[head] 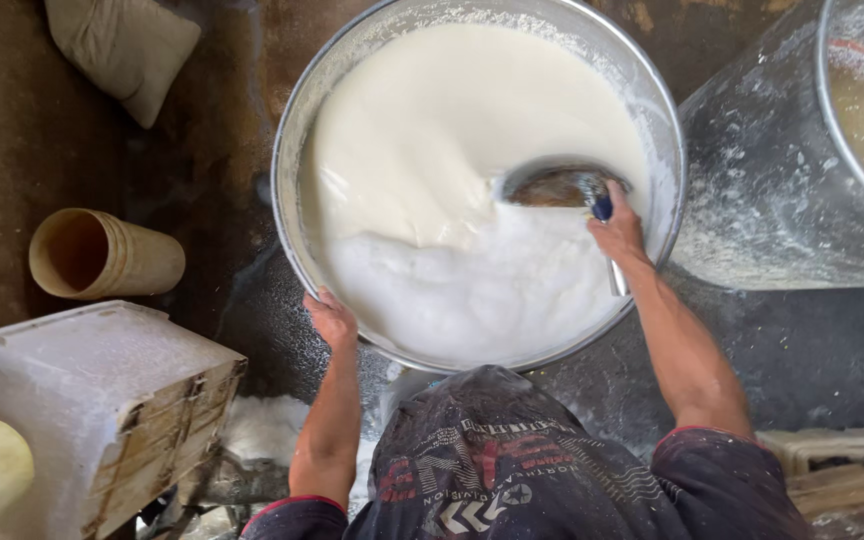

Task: The person repeatedly scoops a white liquid from a large metal vat and pours it into a smaller blue bucket using a metal ladle. The person also stirs the liquid in the vat and briefly handles a sieve in a separate container.

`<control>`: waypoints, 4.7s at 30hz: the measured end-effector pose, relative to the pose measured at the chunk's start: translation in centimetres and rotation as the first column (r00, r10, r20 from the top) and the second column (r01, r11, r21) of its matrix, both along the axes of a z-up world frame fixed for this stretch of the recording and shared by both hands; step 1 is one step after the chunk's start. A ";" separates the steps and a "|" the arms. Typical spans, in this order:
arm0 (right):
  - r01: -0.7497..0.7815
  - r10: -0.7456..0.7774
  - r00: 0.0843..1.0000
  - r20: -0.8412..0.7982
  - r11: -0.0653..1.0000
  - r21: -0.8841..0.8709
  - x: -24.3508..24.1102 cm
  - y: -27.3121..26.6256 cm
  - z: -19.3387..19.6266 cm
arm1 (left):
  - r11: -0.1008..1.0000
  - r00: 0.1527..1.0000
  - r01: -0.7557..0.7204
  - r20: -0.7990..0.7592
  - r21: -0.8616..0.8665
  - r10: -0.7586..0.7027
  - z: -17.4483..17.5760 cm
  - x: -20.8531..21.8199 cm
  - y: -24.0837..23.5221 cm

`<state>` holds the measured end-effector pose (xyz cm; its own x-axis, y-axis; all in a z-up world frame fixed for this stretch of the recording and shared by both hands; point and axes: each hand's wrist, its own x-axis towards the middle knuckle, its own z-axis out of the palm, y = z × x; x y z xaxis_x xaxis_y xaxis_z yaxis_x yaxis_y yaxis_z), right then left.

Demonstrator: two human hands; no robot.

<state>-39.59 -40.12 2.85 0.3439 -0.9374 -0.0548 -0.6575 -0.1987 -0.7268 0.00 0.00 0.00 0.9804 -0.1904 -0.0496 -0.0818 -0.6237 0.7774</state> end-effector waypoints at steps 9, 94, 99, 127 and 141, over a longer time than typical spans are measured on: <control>0.431 -0.570 0.789 0.228 0.778 0.456 1.6 14.6 5.6 | 0.984 0.978 0.117 -0.159 -0.134 -0.138 2.9 -0.8 -0.1; 0.724 -0.893 -0.450 -0.033 -0.386 0.571 -24.3 104.5 -4.3 | -0.726 -0.746 0.665 -0.202 -0.174 -0.635 6.4 -52.5 26.9; 0.720 -0.832 -0.386 -0.397 -0.542 0.435 -27.2 106.0 -6.7 | -0.760 -0.773 0.633 -0.168 -0.148 -0.612 9.5 -53.2 27.2; 0.052 -0.925 -0.375 0.054 0.037 0.998 -22.0 98.9 -7.8 | -0.711 -0.686 0.703 -0.268 -0.004 -0.676 8.5 -53.3 27.8; 0.002 -0.965 0.004 -0.261 -0.261 0.965 -28.4 106.3 11.4 | -0.213 -0.202 0.977 -0.210 0.029 -0.957 -7.0 -31.9 19.4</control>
